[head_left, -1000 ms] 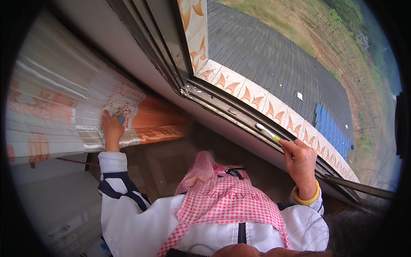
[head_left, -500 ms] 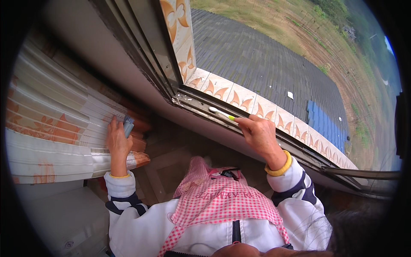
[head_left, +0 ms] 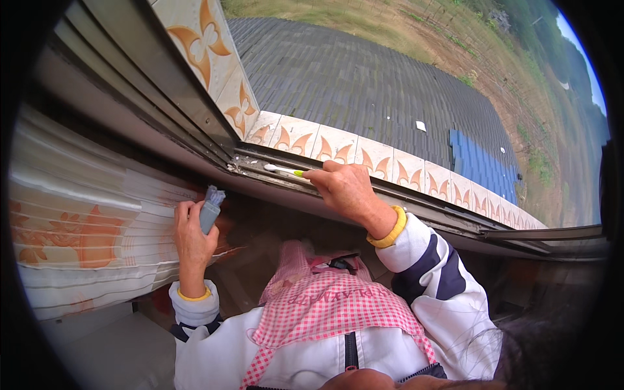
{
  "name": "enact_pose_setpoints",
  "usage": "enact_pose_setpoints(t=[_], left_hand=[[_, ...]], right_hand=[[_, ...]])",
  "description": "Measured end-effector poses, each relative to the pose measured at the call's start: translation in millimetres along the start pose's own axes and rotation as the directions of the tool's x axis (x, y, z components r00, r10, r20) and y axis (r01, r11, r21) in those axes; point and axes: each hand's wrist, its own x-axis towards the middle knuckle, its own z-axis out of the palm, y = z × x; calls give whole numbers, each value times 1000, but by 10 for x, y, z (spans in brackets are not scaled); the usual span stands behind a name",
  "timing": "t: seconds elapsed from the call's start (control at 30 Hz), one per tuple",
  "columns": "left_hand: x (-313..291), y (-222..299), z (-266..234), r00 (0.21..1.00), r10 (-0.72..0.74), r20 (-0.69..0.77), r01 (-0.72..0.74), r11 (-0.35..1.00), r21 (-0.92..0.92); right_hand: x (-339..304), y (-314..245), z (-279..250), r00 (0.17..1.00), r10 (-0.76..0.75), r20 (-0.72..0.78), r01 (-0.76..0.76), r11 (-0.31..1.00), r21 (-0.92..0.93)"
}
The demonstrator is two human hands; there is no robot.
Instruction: The person cleans the window frame using a cloth and a toothbrush. They wipe the frame, then scrub the grooves with the toothbrush while holding the cloth in the other hand.
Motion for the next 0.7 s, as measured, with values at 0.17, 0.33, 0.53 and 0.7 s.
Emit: enact_pose_setpoints(t=[0.17, 0.33, 0.53, 0.7], left_hand=[[72, 493, -100, 996, 91, -5, -90, 979, -181], [203, 915, -41, 971, 238, -22, -235, 938, -254], [229, 1402, -49, 950, 311, -31, -304, 898, -317], [246, 2044, 218, 874, 487, -1, -434, 777, -456]], right_hand=[[-386, -47, -388, 996, 90, -10, -90, 991, -99], [-712, -119, -339, 985, 154, -79, -164, 977, -135], [-1167, -78, -610, 952, 189, -240, -194, 981, 2], [-1884, 99, -1213, 757, 476, -448, -436, 878, 197]])
